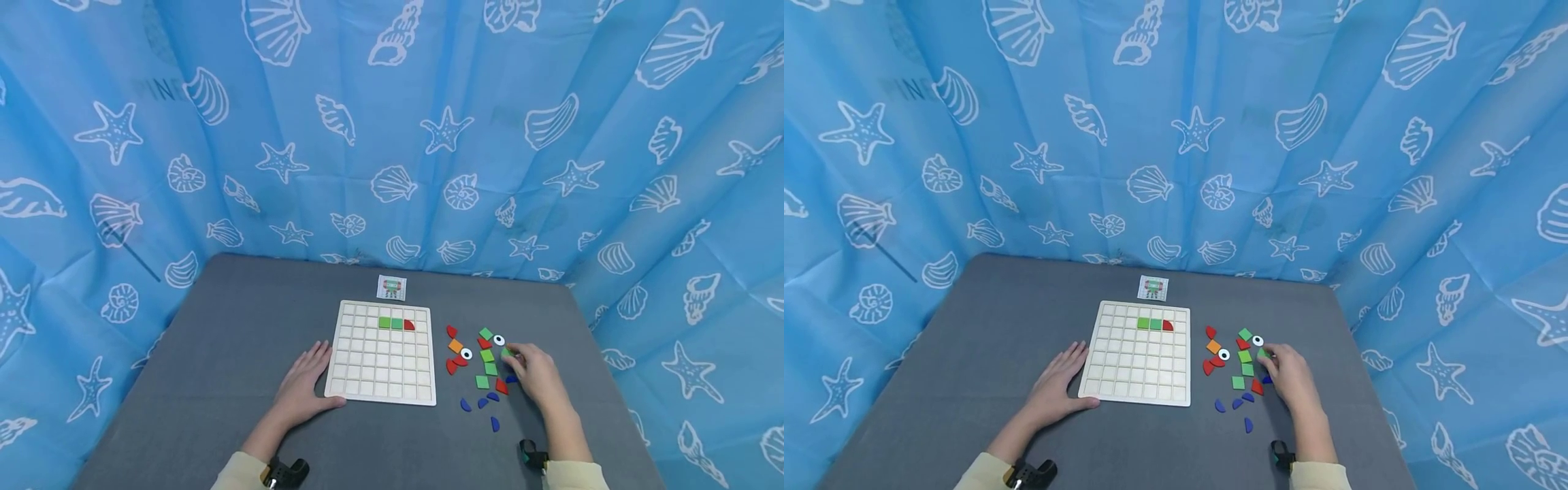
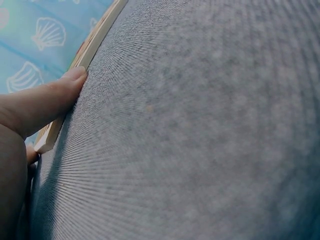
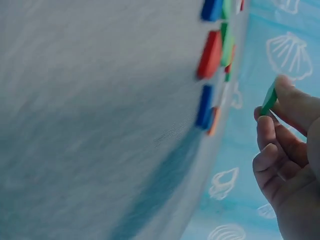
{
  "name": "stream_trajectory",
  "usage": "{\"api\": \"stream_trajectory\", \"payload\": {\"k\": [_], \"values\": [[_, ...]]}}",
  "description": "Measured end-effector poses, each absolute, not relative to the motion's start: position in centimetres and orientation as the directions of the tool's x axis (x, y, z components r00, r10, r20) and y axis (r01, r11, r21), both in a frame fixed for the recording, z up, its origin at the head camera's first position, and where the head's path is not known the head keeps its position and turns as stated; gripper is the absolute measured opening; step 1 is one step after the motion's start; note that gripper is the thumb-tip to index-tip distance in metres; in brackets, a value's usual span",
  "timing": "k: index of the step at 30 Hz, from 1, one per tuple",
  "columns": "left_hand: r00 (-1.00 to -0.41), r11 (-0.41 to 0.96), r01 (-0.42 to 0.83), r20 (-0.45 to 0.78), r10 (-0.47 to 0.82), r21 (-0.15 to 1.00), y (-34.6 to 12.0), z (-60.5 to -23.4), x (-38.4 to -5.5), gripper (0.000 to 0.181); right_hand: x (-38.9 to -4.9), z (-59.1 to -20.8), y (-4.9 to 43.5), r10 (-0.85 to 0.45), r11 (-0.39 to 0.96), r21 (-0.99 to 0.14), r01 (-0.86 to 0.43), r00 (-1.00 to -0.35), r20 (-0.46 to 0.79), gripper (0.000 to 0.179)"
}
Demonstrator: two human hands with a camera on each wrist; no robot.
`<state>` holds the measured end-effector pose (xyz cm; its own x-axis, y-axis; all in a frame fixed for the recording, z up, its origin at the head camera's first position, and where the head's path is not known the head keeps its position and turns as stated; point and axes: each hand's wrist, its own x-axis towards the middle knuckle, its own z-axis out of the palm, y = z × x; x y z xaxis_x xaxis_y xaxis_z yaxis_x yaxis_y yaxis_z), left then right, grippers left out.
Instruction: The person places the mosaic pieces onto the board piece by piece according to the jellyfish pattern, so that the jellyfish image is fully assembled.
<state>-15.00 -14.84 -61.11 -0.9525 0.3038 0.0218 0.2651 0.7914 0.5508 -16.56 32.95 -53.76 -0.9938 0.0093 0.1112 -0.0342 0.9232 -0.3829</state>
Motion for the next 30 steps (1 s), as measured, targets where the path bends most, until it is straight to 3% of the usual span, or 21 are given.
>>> {"api": "stream_trajectory", "payload": {"k": [14,30], "values": [[-0.953,0.792,0.262,0.020,0.302,0.551,-14.9,-60.9,-14.8,0.115,-17.3,-51.6,28.0,-0.146,0.866,-0.436,-0.243,-0.959,0.245,0.027],[-0.955,0.791,0.260,0.026,0.296,0.554,-14.8,-61.1,-14.8,0.116,-19.4,-51.0,23.4,-0.241,0.843,-0.394,-0.366,-0.912,0.332,0.024]]}}
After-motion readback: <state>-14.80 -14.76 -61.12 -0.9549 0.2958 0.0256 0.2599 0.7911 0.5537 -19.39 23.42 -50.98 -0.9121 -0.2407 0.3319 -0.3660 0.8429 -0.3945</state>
